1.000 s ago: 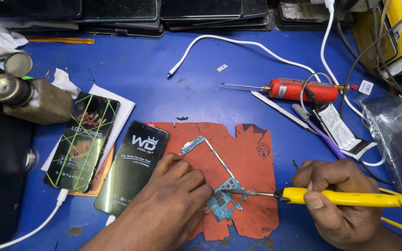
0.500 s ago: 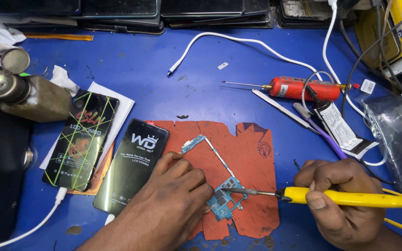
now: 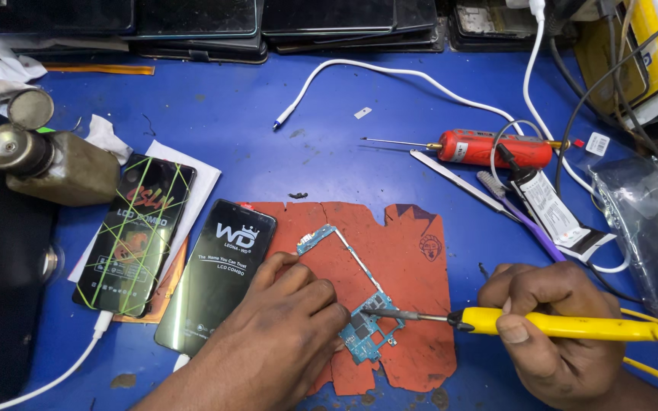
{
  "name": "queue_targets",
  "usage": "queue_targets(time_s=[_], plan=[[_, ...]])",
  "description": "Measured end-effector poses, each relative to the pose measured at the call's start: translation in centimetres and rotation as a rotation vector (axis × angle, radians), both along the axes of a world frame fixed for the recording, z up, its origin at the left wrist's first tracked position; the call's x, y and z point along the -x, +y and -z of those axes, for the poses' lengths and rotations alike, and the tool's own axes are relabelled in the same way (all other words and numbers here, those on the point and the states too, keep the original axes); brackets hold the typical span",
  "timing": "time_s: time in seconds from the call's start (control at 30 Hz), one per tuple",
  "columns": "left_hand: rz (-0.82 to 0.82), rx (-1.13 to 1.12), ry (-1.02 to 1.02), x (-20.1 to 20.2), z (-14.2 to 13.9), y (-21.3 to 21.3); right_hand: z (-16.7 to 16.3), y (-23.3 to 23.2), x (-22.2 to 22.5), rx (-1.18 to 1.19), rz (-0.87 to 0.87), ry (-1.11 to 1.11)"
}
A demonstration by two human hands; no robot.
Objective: The person uses a soldering iron to apply heat to a small blue circuit board placed on a red mat. They hold the board steady with one hand while moving the soldering iron tip across various points on the board. The workspace contains other tools and phone parts nearby.
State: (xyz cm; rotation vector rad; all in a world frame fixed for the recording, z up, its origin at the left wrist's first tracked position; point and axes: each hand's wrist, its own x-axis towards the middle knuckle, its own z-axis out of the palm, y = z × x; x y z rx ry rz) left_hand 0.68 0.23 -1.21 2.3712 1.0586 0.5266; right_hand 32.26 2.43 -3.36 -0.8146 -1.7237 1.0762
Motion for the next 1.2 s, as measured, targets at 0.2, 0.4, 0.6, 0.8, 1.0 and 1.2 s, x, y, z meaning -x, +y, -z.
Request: queue_targets(time_s=[0.2,0.4,0.6,0.8,1.0,1.2], plan=[[-0.002,-0.004,-0.004,-0.09,0.09,0.02,0.07,0.0,0.04,0.005,-0.013,-0.016],[-0.004,0.007,-0.006,0.01,0.2,-0.09,-0.12,0.13,-0.19,-0.022,-0.029,-0.041],[-0.005,0.026,0.007,-0.03,0.32,-0.08,0.0,0.01,-0.38,-0.033,-0.024,-0.037],[0.0,0.009,0.019,0.01,0.2,-0.03,0.03,0.09,-0.5,-0.038,-0.028,-0.047],[-0.006,0.005,-0.008,-0.09,0.08,0.01,-0.13,0.14,-0.46,-0.045,-0.03,-0.036],[0.006,-0.002,0.008,0.0,0.02,0.04,-0.16,0.1,-0.38,-0.039,-0.03,-0.011]])
